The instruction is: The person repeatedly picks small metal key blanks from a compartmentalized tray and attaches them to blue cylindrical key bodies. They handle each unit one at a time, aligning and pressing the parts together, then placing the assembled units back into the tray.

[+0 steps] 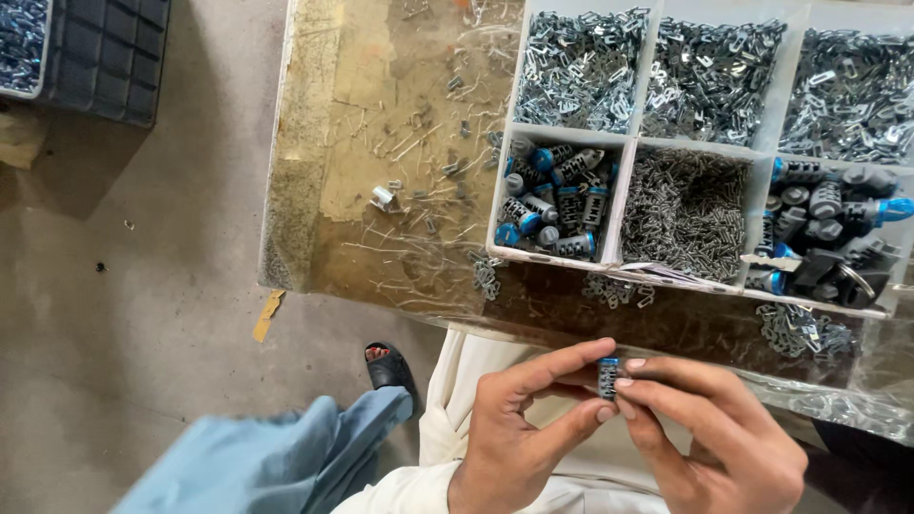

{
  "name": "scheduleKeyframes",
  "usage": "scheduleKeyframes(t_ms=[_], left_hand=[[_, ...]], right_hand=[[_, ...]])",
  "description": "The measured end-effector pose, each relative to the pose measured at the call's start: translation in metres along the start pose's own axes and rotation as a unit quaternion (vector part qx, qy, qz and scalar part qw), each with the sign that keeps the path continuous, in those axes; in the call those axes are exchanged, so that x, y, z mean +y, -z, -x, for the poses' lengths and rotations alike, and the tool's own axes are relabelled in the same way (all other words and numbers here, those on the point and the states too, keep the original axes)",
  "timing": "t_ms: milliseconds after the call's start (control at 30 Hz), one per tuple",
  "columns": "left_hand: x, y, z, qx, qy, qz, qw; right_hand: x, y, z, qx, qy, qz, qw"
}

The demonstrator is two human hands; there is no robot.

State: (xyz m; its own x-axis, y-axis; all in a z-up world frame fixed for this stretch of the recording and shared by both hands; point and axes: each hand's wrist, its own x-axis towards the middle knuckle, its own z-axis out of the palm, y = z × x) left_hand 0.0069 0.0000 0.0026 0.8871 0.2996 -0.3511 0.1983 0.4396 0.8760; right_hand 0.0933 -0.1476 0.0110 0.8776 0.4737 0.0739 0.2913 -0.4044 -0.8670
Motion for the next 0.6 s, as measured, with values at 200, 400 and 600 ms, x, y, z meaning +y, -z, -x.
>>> scheduleKeyframes(t_ms=[200, 400, 600], left_hand=[[0.004, -0.002, -0.004, -0.021, 0.013, 0.021, 0.999], [0.003, -0.005, -0.003, -0.04, -0.09, -0.114, 0.989], [-0.007, -0.007, -0.001, 0.023, -0.291, -0.3, 0.908]], right_hand=[[-0.004, 0.008, 0.003, -0.004, 0.013, 0.001, 1.0], [0.013, 0.007, 0.009, 0.019, -0.045, 0.017, 0.999], [0.012, 0.017, 0.002, -0.022, -0.05, -0.03, 0.998]])
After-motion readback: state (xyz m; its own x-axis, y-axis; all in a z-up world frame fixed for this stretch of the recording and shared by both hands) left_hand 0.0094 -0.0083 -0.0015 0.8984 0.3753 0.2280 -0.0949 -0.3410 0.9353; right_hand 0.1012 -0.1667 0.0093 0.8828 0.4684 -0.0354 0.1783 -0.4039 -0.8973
